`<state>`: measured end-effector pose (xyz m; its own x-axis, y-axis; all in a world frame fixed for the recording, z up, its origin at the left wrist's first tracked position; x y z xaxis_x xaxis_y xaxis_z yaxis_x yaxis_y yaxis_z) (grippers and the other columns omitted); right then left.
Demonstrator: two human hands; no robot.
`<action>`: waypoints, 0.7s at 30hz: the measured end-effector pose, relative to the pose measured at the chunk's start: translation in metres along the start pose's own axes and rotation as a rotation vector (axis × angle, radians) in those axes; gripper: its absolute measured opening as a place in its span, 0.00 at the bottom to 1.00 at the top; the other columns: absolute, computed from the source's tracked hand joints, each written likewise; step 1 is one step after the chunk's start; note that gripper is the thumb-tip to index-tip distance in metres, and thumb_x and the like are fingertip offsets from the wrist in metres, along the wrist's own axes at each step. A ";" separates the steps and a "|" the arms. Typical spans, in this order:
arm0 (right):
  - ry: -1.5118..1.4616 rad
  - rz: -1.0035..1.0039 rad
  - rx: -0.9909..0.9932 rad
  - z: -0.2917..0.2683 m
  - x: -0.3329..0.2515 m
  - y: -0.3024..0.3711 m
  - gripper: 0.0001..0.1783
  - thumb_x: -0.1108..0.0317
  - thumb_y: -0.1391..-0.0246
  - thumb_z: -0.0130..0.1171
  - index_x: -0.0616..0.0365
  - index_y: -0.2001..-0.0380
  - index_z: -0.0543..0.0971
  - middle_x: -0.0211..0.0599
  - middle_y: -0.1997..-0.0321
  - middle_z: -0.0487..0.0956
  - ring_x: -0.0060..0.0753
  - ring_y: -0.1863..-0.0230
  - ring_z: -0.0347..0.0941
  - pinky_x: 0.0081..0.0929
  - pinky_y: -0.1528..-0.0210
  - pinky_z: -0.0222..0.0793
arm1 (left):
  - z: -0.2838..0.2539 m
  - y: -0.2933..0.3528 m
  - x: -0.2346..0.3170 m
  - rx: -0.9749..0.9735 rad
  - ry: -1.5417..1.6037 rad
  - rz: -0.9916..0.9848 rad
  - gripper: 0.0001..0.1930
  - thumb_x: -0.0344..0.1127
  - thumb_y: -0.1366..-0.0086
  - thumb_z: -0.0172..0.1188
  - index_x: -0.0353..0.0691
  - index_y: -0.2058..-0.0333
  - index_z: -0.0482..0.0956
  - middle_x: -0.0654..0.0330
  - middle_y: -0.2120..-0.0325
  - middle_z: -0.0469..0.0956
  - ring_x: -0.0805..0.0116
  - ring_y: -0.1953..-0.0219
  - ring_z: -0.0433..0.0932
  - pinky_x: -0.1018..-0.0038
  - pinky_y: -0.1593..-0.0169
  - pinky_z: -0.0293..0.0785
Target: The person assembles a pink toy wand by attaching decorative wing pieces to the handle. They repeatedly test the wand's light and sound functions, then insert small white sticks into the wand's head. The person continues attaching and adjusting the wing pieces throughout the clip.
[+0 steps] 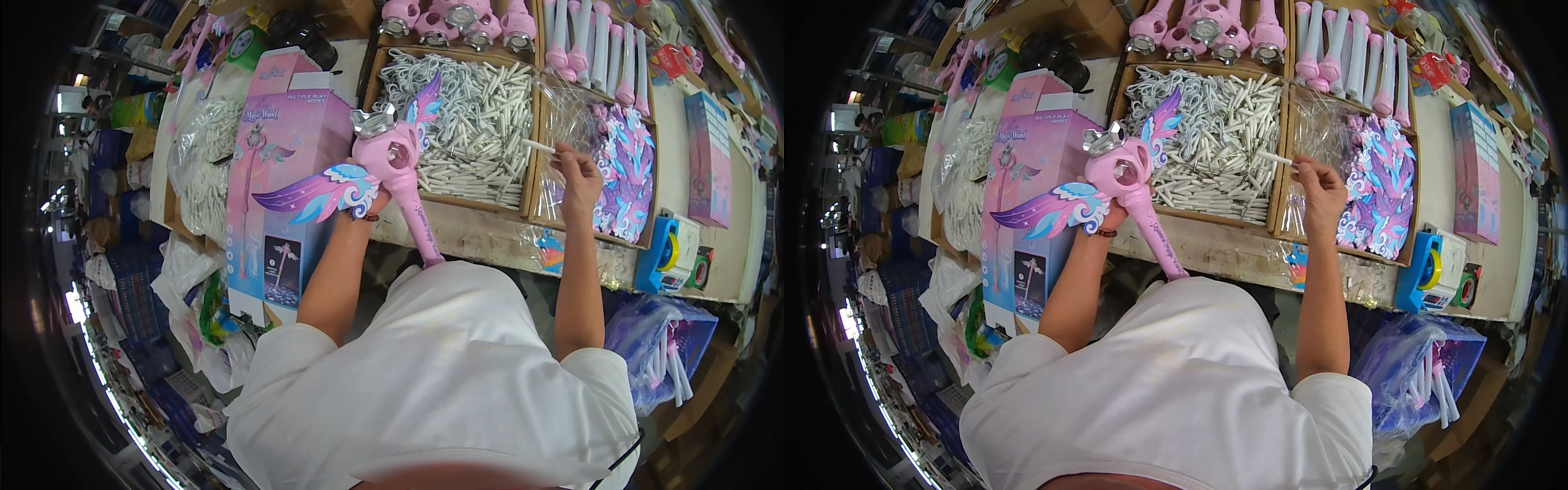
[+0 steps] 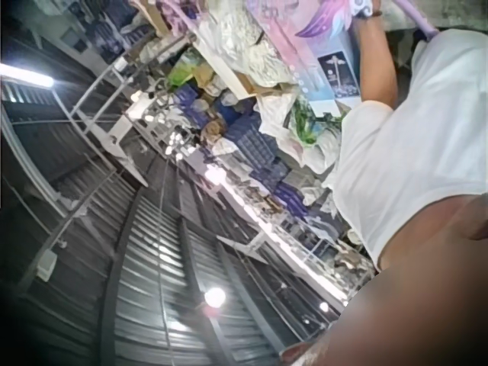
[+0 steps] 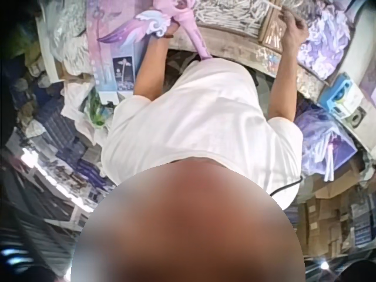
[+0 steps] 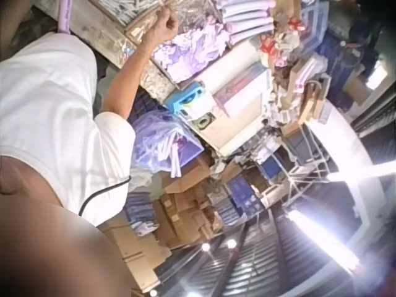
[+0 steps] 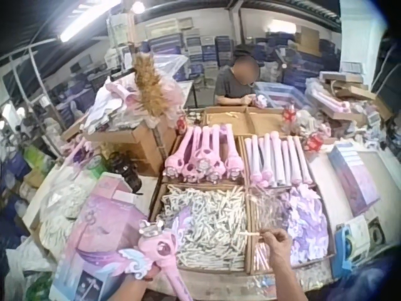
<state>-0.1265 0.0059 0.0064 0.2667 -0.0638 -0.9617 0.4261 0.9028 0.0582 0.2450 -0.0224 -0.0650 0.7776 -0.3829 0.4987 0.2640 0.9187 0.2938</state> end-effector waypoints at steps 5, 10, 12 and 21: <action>-0.605 0.101 -0.143 0.006 -0.024 -0.007 0.04 0.70 0.45 0.56 0.58 0.69 0.73 0.37 0.68 0.78 0.30 0.71 0.74 0.29 0.64 0.78 | 0.021 -0.004 0.000 -0.137 0.147 0.007 0.49 0.76 0.54 0.49 0.45 0.42 0.61 0.49 0.45 0.66 0.46 0.49 0.69 0.44 0.51 0.69; -0.522 0.523 -0.050 0.033 0.005 0.018 0.12 0.56 0.41 0.50 0.50 0.61 0.71 0.26 0.71 0.73 0.25 0.76 0.70 0.22 0.81 0.66 | 0.051 -0.005 0.014 -0.269 0.232 -0.050 0.51 0.77 0.54 0.49 0.41 0.43 0.62 0.48 0.49 0.70 0.46 0.55 0.73 0.47 0.53 0.71; -0.433 0.828 -0.043 0.051 0.023 0.044 0.12 0.58 0.40 0.48 0.50 0.57 0.71 0.25 0.68 0.72 0.21 0.79 0.65 0.18 0.84 0.58 | 0.046 -0.006 0.009 -0.216 0.202 -0.051 0.50 0.77 0.54 0.48 0.40 0.43 0.62 0.47 0.50 0.70 0.46 0.56 0.74 0.48 0.54 0.72; 0.097 0.521 -0.713 0.106 -0.014 0.061 0.18 0.72 0.41 0.50 0.56 0.47 0.73 0.30 0.66 0.75 0.15 0.72 0.66 0.17 0.73 0.63 | 0.049 0.007 0.000 -0.110 0.140 -0.019 0.49 0.78 0.52 0.44 0.40 0.44 0.63 0.47 0.52 0.71 0.46 0.57 0.75 0.50 0.56 0.74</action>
Point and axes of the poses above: each hand's wrist, its own y-axis away from the middle knuckle, its own z-axis out of the palm, x = y × z, the point moved 2 cm from there along -y, towards the middle knuckle
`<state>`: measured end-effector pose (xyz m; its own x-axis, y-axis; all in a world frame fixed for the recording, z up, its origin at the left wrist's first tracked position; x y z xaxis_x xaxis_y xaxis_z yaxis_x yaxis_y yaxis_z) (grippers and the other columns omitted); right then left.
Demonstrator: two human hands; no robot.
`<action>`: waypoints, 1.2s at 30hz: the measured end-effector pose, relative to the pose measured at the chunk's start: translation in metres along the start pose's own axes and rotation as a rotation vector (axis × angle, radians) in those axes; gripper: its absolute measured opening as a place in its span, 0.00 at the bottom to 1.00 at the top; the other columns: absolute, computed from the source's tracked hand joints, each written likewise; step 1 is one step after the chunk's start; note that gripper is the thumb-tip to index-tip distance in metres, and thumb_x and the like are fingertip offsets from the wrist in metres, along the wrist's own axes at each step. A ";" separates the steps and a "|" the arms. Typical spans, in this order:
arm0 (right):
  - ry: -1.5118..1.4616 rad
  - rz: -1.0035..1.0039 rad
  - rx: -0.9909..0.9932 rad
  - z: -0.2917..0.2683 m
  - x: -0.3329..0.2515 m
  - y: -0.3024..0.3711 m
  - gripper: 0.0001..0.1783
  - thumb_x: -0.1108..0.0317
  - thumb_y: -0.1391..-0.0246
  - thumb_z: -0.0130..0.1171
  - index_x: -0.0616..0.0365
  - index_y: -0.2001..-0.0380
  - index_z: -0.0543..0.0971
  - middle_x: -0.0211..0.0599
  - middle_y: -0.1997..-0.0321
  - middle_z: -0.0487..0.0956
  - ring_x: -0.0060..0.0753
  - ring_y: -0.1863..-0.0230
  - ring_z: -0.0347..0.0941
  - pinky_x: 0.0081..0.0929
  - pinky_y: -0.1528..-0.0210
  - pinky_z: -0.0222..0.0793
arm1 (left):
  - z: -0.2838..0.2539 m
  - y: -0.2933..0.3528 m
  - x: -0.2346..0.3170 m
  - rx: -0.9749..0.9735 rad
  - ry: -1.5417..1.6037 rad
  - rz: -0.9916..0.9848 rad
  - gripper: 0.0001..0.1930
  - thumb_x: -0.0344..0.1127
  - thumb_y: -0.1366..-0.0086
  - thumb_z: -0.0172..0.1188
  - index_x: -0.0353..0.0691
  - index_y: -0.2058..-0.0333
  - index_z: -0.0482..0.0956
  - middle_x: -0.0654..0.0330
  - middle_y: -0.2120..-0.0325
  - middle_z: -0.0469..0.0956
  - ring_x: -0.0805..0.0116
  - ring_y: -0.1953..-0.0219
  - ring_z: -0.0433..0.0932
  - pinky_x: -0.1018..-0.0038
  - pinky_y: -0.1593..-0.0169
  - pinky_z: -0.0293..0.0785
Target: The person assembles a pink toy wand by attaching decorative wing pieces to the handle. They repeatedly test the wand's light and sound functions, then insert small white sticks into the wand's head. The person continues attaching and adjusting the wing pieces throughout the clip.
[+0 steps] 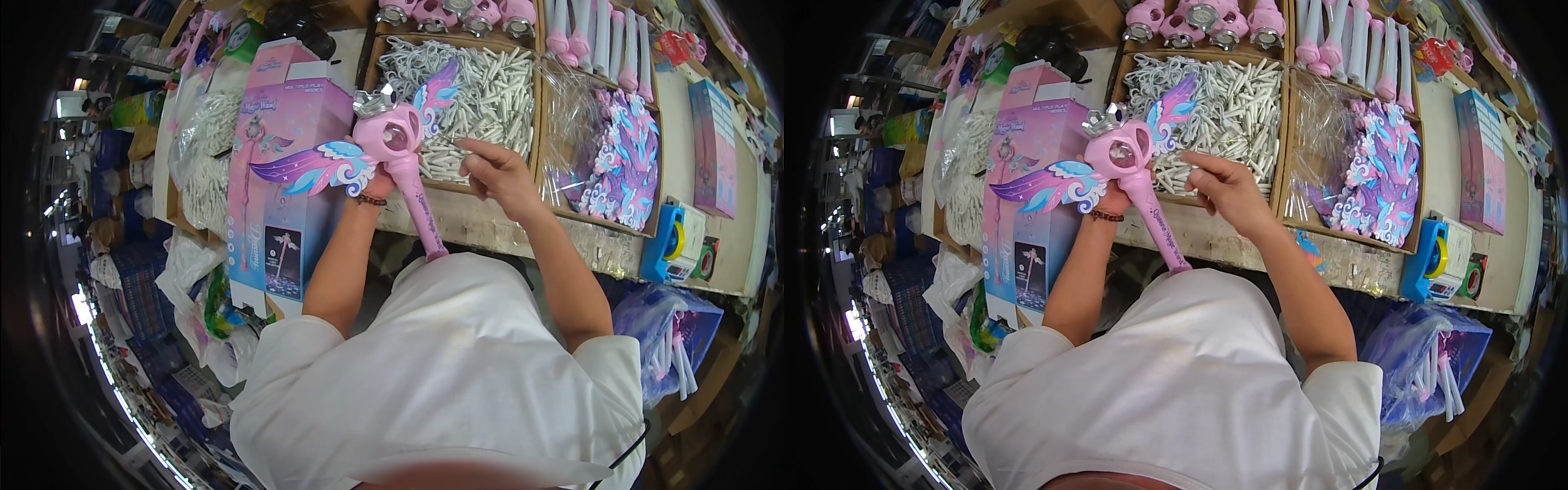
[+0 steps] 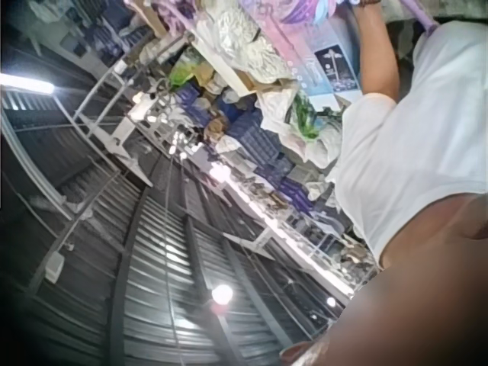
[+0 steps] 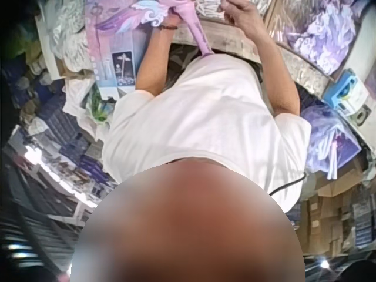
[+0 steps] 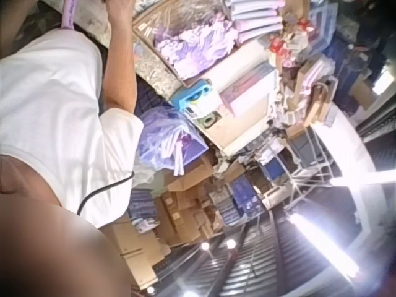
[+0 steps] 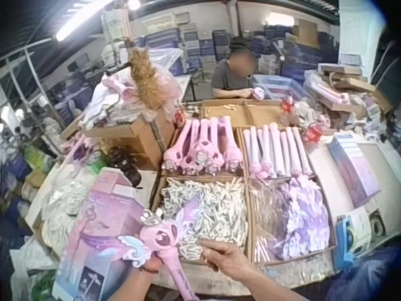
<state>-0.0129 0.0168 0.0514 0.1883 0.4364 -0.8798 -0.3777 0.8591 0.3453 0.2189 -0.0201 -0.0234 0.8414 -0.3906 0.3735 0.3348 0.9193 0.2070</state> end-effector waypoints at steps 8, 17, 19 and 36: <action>0.538 -0.153 0.066 0.030 0.023 -0.007 0.16 0.69 0.43 0.55 0.65 0.53 0.75 0.36 0.68 0.79 0.25 0.65 0.73 0.24 0.62 0.69 | -0.005 0.006 0.000 -0.064 -0.067 -0.020 0.50 0.79 0.54 0.45 0.39 0.45 0.64 0.49 0.54 0.73 0.48 0.58 0.75 0.52 0.55 0.73; 0.594 -0.193 0.104 0.036 0.025 -0.004 0.15 0.65 0.43 0.55 0.65 0.58 0.77 0.40 0.65 0.80 0.27 0.64 0.73 0.25 0.60 0.68 | -0.007 0.009 -0.003 -0.042 -0.054 -0.014 0.49 0.78 0.55 0.48 0.40 0.47 0.66 0.51 0.55 0.73 0.50 0.59 0.73 0.54 0.57 0.72; 0.549 -0.172 0.110 0.037 0.028 -0.003 0.16 0.64 0.43 0.54 0.66 0.58 0.77 0.41 0.64 0.80 0.28 0.63 0.73 0.26 0.59 0.68 | -0.007 0.013 -0.005 0.055 -0.080 0.039 0.49 0.78 0.55 0.48 0.41 0.47 0.67 0.51 0.55 0.73 0.51 0.59 0.73 0.55 0.57 0.72; 0.433 -0.267 0.145 0.047 0.030 0.005 0.16 0.62 0.44 0.54 0.64 0.60 0.78 0.44 0.67 0.80 0.34 0.68 0.74 0.29 0.61 0.69 | -0.026 0.006 -0.012 -0.054 0.017 -0.003 0.48 0.77 0.58 0.53 0.39 0.51 0.70 0.51 0.60 0.76 0.54 0.63 0.76 0.59 0.61 0.75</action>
Point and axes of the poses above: each hand's wrist, its own y-axis away from the middle knuckle, its own z-axis out of the palm, x = y × z, the point moved 2 cm from there along -y, towards the middle knuckle
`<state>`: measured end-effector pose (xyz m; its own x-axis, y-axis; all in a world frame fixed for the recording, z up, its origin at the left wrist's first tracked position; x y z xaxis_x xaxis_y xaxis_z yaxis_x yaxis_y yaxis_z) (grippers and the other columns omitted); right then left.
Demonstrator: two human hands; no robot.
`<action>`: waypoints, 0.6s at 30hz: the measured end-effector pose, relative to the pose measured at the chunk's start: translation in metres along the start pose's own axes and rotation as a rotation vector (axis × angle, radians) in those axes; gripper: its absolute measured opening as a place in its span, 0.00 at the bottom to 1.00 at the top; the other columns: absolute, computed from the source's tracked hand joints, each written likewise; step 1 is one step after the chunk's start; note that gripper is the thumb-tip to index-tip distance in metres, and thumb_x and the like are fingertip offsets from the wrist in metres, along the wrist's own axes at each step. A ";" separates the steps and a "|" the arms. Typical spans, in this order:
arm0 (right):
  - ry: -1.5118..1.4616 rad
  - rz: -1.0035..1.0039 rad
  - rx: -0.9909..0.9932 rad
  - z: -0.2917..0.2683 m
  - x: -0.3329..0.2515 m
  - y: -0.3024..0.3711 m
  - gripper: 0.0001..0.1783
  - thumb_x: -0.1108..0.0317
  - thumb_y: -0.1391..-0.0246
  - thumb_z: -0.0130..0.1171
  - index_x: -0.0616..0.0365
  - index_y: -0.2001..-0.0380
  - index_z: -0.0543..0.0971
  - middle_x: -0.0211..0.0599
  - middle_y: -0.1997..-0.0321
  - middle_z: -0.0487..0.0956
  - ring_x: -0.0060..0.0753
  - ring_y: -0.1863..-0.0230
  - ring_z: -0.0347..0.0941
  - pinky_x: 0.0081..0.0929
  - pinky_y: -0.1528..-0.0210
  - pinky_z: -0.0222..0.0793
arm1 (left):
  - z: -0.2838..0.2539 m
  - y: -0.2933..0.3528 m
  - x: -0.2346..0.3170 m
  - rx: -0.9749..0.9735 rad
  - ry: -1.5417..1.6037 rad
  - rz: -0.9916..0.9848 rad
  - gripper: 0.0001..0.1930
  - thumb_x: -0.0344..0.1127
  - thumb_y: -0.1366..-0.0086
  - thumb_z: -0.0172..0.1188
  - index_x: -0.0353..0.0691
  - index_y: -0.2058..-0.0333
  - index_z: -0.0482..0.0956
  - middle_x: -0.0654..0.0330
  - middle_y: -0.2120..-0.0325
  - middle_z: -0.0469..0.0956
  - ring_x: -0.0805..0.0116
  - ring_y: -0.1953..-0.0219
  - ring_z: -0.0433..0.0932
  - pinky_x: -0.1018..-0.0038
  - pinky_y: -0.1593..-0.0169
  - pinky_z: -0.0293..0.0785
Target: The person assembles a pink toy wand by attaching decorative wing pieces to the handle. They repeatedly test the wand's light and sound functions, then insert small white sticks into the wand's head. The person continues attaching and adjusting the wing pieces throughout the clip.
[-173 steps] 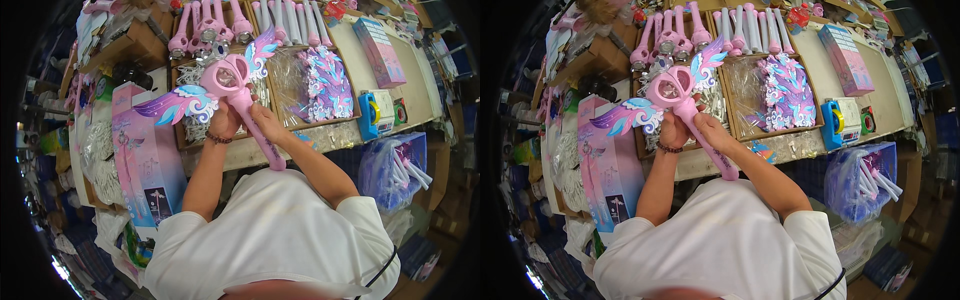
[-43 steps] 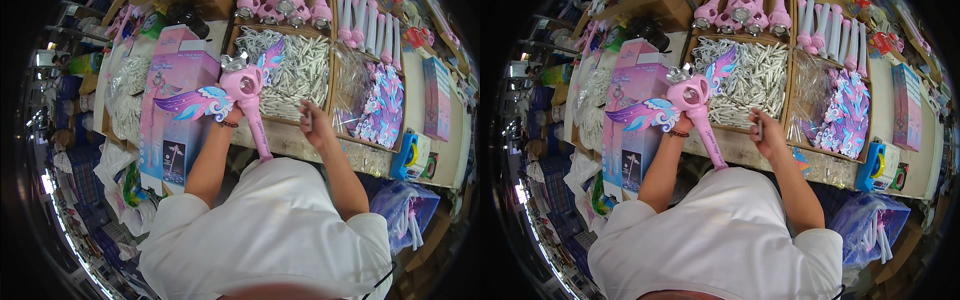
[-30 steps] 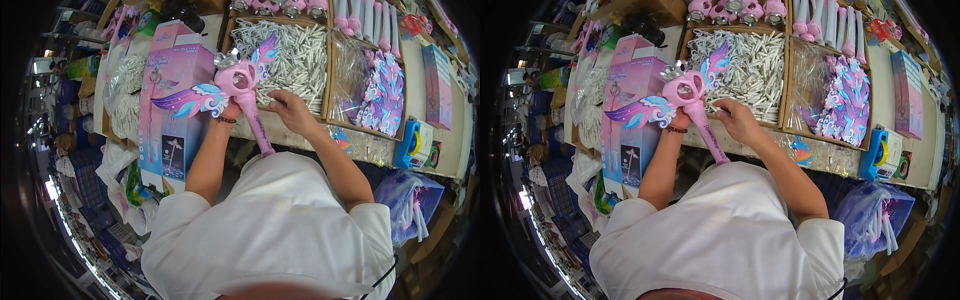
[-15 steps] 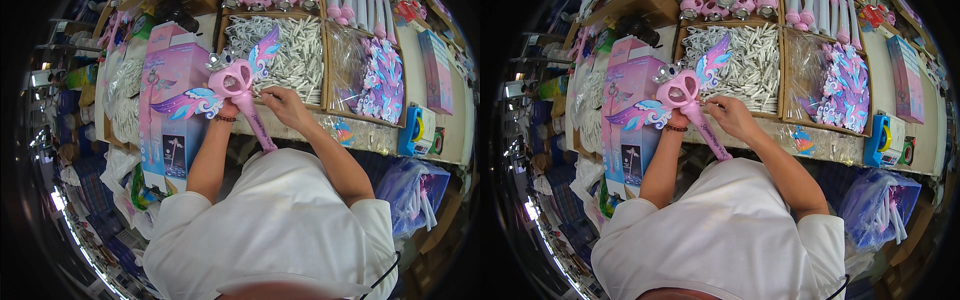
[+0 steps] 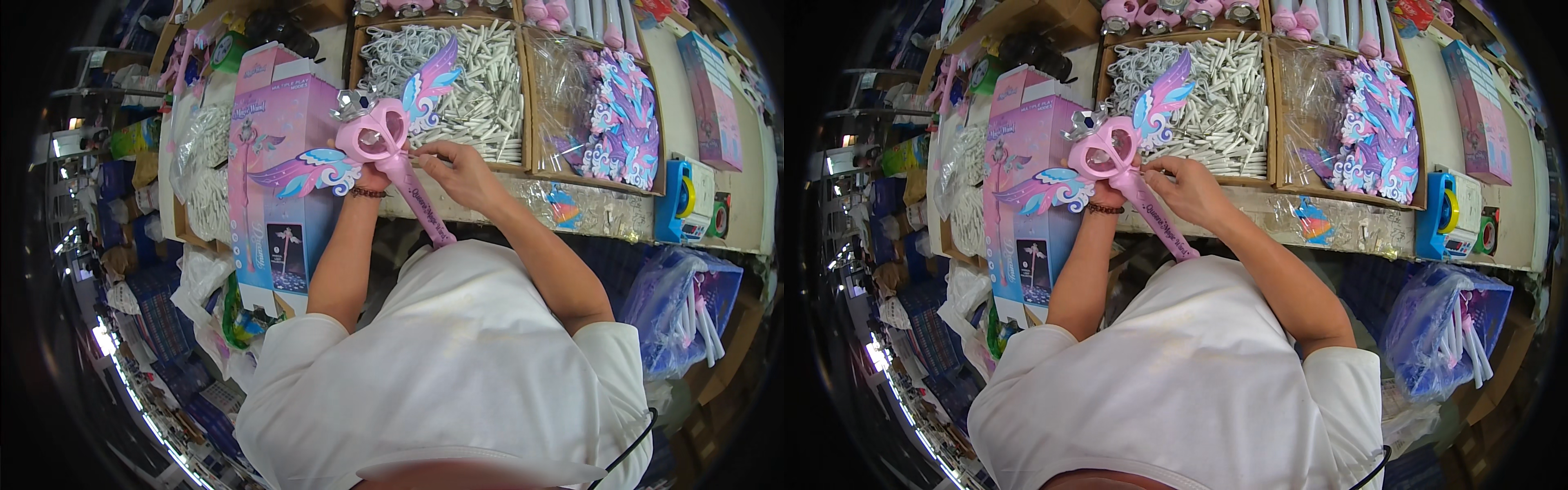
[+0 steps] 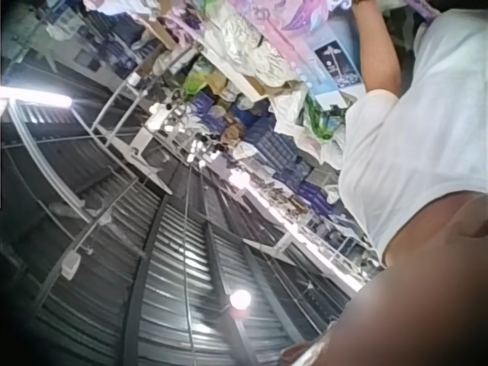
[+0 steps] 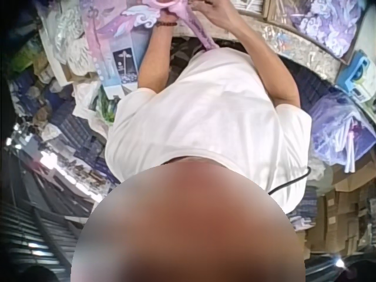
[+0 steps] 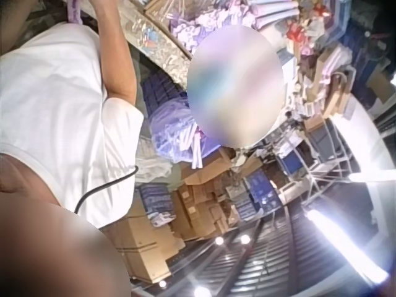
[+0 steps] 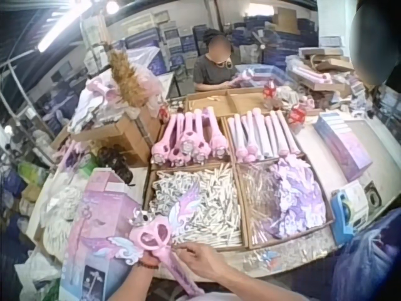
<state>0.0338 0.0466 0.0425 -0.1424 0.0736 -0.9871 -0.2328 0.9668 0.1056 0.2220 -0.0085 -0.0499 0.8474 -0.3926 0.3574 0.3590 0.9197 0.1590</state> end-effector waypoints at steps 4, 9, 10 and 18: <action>-0.166 0.048 0.102 0.002 0.010 0.004 0.15 0.64 0.42 0.51 0.63 0.57 0.77 0.37 0.70 0.78 0.30 0.70 0.72 0.26 0.64 0.68 | 0.016 0.006 -0.005 0.007 -0.045 -0.022 0.40 0.70 0.50 0.53 0.40 0.51 0.69 0.52 0.61 0.76 0.56 0.64 0.75 0.59 0.61 0.75; -0.670 0.352 0.230 0.006 0.030 0.009 0.14 0.68 0.41 0.48 0.58 0.54 0.76 0.26 0.73 0.73 0.17 0.75 0.66 0.17 0.73 0.63 | 0.033 0.007 0.000 -0.277 -0.079 -0.039 0.27 0.57 0.41 0.53 0.43 0.50 0.68 0.57 0.61 0.74 0.60 0.66 0.72 0.57 0.62 0.72; -0.668 0.380 0.231 0.006 0.031 0.011 0.14 0.69 0.41 0.47 0.58 0.54 0.76 0.26 0.72 0.73 0.18 0.74 0.67 0.18 0.72 0.64 | 0.026 0.003 0.004 -0.303 -0.046 -0.031 0.24 0.53 0.39 0.53 0.44 0.50 0.68 0.58 0.59 0.72 0.61 0.65 0.70 0.59 0.61 0.71; -0.357 0.203 -0.013 0.026 0.025 0.014 0.18 0.66 0.43 0.51 0.67 0.54 0.75 0.30 0.70 0.75 0.21 0.69 0.68 0.22 0.64 0.66 | 0.053 -0.017 0.019 -0.493 0.112 -0.049 0.24 0.50 0.38 0.53 0.44 0.47 0.67 0.56 0.55 0.70 0.59 0.60 0.69 0.57 0.56 0.69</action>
Point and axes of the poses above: each hand's wrist, its own y-axis away from the middle knuckle, its own z-axis out of the palm, x = y × z, the point moved 2 cm from there along -y, towards the middle knuckle
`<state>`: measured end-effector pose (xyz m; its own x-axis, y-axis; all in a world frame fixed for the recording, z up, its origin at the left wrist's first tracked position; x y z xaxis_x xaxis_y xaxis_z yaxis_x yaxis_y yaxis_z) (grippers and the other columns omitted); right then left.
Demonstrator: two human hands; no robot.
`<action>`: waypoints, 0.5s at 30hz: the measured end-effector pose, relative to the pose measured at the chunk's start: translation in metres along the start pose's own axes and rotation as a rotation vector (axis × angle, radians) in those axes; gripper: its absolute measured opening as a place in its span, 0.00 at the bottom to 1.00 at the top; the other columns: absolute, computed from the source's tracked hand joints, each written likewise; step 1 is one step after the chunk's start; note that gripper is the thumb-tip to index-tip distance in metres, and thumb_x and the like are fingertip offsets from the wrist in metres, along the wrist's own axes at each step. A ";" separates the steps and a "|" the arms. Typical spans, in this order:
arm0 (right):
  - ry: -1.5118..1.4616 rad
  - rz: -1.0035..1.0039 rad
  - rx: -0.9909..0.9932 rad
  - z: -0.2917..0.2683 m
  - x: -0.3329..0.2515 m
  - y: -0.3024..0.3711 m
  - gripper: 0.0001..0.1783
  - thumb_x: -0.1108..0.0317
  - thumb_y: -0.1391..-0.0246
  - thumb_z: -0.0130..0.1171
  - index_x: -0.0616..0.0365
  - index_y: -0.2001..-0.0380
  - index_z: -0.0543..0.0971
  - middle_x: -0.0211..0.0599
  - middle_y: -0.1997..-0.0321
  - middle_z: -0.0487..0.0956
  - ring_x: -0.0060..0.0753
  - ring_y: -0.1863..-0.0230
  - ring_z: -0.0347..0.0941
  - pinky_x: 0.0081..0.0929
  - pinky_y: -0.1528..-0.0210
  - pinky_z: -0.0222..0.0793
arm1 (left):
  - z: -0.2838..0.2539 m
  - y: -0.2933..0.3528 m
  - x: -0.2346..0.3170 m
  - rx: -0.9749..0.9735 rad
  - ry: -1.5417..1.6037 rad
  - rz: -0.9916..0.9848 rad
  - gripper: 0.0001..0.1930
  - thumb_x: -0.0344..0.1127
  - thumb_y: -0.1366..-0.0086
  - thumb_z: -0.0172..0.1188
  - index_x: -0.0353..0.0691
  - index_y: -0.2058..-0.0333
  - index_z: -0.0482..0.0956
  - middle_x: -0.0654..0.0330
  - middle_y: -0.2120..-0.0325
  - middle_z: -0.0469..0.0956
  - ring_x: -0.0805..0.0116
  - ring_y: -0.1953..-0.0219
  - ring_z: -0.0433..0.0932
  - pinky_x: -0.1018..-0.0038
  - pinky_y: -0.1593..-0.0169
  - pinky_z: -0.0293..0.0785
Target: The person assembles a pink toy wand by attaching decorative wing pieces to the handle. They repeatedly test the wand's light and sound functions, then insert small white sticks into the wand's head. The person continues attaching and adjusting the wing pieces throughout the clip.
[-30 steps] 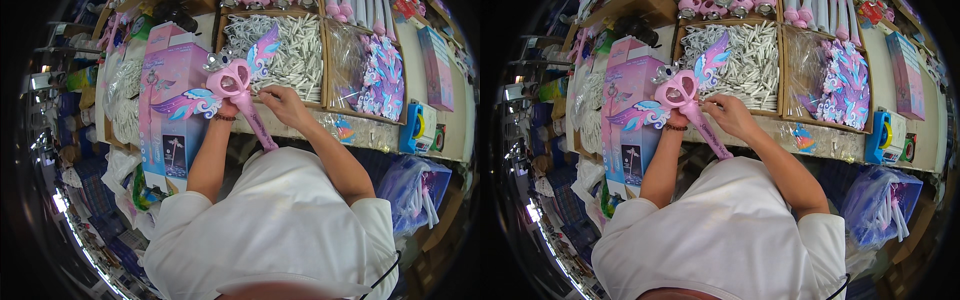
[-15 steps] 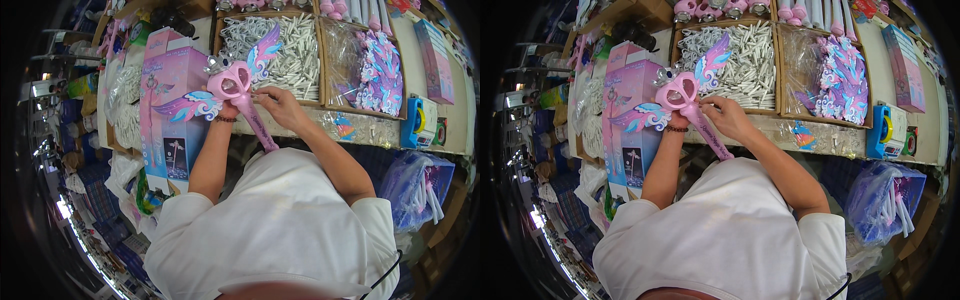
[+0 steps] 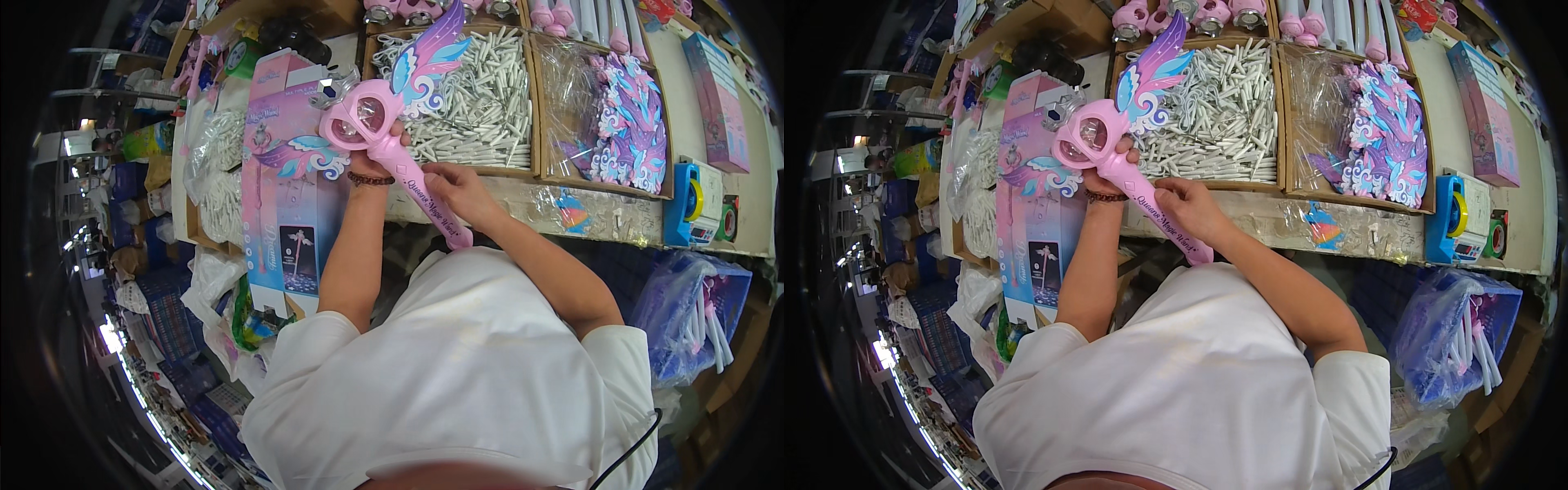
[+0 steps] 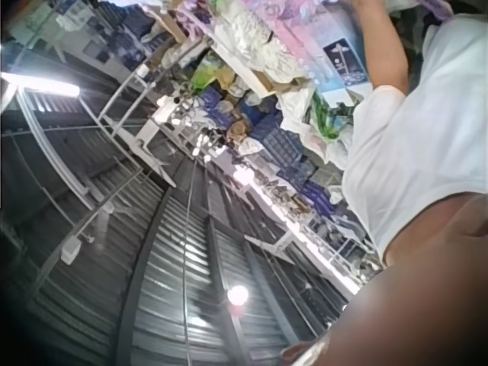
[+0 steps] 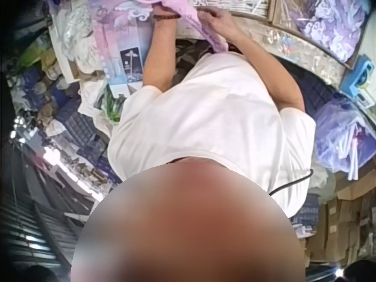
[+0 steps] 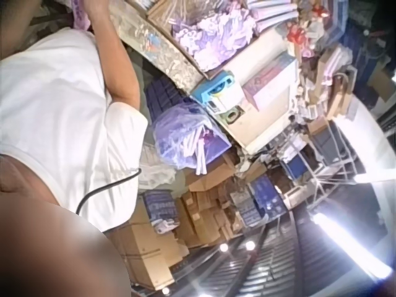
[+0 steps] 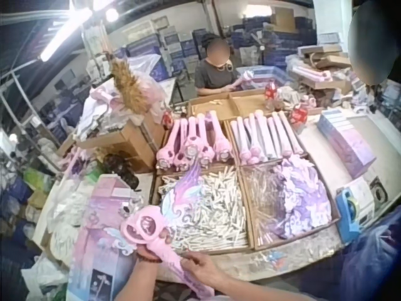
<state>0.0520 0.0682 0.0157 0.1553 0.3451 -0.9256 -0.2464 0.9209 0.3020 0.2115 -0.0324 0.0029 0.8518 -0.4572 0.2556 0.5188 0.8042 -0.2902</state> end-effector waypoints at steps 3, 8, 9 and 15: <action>0.078 -0.040 -0.029 -0.002 -0.002 0.000 0.25 0.61 0.48 0.61 0.69 0.52 0.73 0.34 0.67 0.75 0.24 0.65 0.69 0.23 0.59 0.67 | 0.002 0.000 0.001 0.065 -0.031 0.028 0.25 0.51 0.38 0.51 0.43 0.47 0.67 0.54 0.55 0.71 0.57 0.60 0.71 0.56 0.56 0.71; 0.067 -0.144 0.074 0.000 0.005 0.002 0.33 0.62 0.55 0.68 0.66 0.48 0.68 0.35 0.59 0.75 0.24 0.60 0.68 0.24 0.56 0.67 | 0.037 -0.016 -0.007 0.503 -0.495 0.149 0.27 0.52 0.37 0.48 0.38 0.48 0.67 0.51 0.54 0.73 0.55 0.59 0.76 0.55 0.56 0.74; 0.057 -0.129 0.110 0.001 -0.002 0.004 0.34 0.62 0.55 0.69 0.65 0.47 0.67 0.36 0.59 0.74 0.25 0.60 0.68 0.23 0.56 0.66 | 0.032 -0.016 -0.008 0.563 -0.436 0.203 0.27 0.52 0.37 0.48 0.38 0.47 0.66 0.53 0.53 0.72 0.56 0.57 0.75 0.56 0.54 0.73; -0.189 -0.124 0.016 -0.007 -0.002 0.004 0.30 0.63 0.49 0.63 0.65 0.46 0.66 0.36 0.57 0.76 0.24 0.59 0.71 0.23 0.55 0.68 | 0.070 -0.014 -0.036 0.691 -0.486 0.336 0.29 0.61 0.35 0.43 0.43 0.48 0.67 0.61 0.52 0.71 0.63 0.49 0.69 0.61 0.47 0.67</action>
<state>0.0444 0.0698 0.0173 0.3599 0.2557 -0.8973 -0.1990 0.9606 0.1939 0.1689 -0.0008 0.0619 0.7447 -0.0730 0.6634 -0.0438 0.9865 0.1577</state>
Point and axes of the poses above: each hand's wrist, its own y-axis away from the middle knuckle, its own z-axis out of the palm, x = y × z, the point moved 2 cm from there along -y, towards the middle knuckle
